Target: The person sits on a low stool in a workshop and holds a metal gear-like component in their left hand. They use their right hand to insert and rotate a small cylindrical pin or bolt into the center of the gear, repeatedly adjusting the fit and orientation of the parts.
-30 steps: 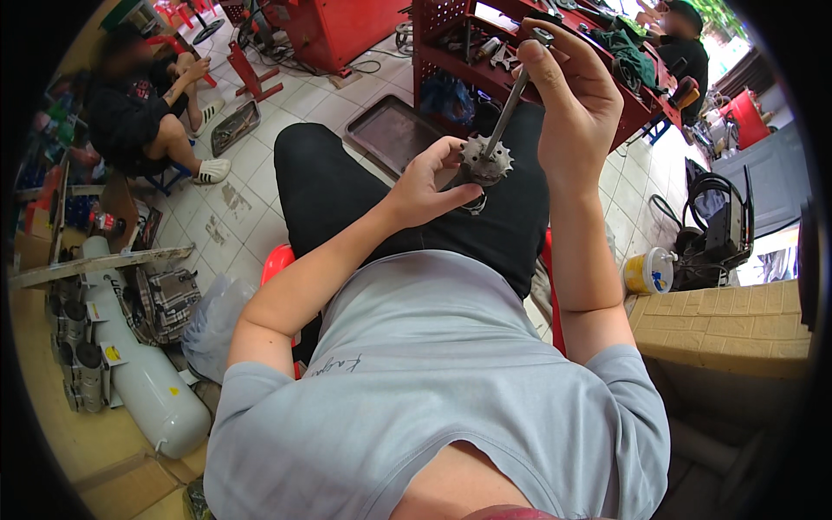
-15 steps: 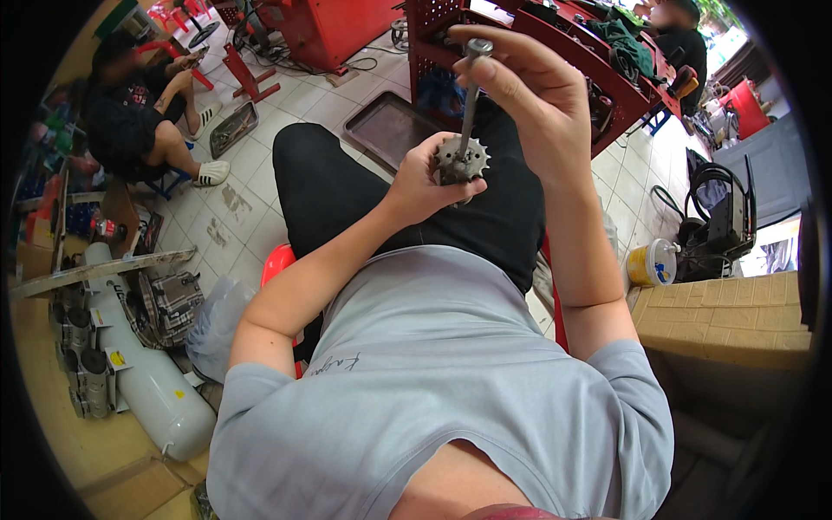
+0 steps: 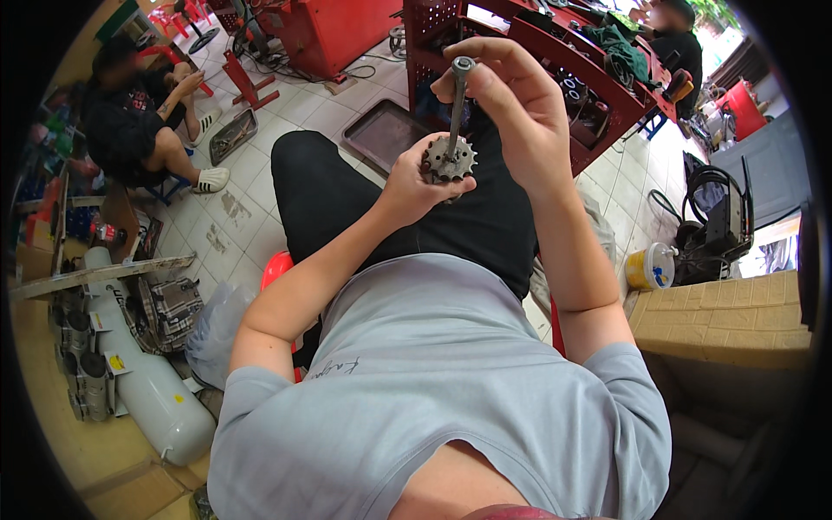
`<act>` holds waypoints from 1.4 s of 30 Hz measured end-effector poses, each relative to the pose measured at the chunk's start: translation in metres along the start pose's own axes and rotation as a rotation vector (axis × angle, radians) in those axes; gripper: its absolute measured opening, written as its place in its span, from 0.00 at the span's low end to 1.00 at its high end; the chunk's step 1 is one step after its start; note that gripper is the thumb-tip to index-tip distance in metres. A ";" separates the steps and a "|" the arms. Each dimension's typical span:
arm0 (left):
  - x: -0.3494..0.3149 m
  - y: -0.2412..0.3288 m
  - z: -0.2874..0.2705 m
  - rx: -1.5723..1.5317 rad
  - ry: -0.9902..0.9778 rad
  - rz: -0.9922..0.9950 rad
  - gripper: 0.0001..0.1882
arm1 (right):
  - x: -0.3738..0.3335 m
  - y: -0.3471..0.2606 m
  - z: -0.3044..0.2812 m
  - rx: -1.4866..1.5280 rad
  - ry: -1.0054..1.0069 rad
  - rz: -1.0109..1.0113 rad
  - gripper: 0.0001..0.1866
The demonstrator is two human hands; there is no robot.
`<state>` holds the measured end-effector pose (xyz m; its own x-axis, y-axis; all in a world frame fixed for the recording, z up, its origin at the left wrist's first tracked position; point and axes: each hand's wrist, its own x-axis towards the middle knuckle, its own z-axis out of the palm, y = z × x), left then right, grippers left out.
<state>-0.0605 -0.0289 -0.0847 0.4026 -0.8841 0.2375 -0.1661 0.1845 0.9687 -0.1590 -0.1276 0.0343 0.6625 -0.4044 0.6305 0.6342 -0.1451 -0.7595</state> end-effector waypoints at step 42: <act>0.002 -0.007 -0.002 -0.062 0.044 0.065 0.30 | -0.005 -0.003 0.014 0.146 0.073 0.030 0.19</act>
<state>-0.0566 -0.0314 -0.0911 0.4322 -0.8497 0.3020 -0.1381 0.2686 0.9533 -0.1586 -0.1123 0.0360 0.6551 -0.4717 0.5903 0.6689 -0.0012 -0.7433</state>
